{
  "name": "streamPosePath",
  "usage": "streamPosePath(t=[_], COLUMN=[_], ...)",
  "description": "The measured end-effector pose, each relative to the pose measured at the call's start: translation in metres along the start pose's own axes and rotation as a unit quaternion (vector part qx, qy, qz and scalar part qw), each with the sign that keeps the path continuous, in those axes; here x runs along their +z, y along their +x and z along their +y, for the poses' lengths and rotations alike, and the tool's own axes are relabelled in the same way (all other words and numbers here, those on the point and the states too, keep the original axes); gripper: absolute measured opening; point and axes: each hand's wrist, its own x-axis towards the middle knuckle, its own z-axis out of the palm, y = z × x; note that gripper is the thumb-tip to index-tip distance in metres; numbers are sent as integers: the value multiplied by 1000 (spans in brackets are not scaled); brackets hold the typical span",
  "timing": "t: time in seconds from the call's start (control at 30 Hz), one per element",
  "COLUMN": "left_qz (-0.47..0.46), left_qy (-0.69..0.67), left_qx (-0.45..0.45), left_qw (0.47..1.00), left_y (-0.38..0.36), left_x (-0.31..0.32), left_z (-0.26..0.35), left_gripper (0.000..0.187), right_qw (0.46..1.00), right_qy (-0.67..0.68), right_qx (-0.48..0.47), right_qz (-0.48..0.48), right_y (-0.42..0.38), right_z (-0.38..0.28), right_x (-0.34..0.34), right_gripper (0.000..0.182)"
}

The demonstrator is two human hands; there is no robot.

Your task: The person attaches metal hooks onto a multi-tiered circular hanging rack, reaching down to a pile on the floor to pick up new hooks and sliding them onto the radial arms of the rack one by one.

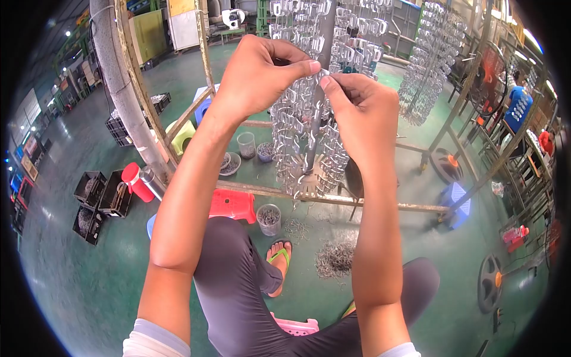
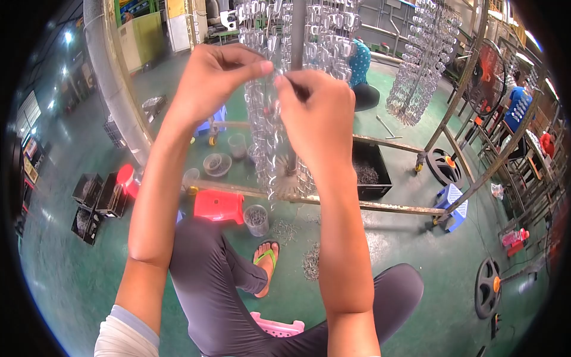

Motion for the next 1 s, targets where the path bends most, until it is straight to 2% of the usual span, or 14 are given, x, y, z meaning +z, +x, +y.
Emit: streamPosePath(t=[0.1,0.2,0.23,0.33,0.47,0.53,0.67,0.87,1.0], left_qz=[5,7,6,-2,5,39,70,40,34], left_qy=[6,6,12,19,-13,-26,-22,9,30], left_qx=[10,17,17,4,9,31,36,-2,14], left_qw=[1000,1000,1000,1000,1000,998,997,999,999], left_y=[0,-1,-3,-4,-2,0,2,-1,-3], left_x=[3,4,4,5,9,12,11,14,16], left_z=[-2,-2,2,6,3,-1,-1,2,-1], left_gripper=[22,22,21,20,21,22,23,23,25], right_qw=[998,997,994,988,988,986,987,986,981], right_qy=[-39,-24,-69,-91,-122,-129,-120,-128,-166], right_qx=[-30,-69,-83,-127,-68,-35,-55,-58,-3], right_qz=[-29,31,23,14,-67,-102,-95,-88,-105], right_y=[2,16,24,48,63,67,75,73,54], right_z=[4,-4,-12,-17,-35,-40,-27,-26,-27], right_x=[-4,-6,-11,-10,-23,-29,-29,-30,-39], right_gripper=[24,27,31,30,29,28,28,32,32])
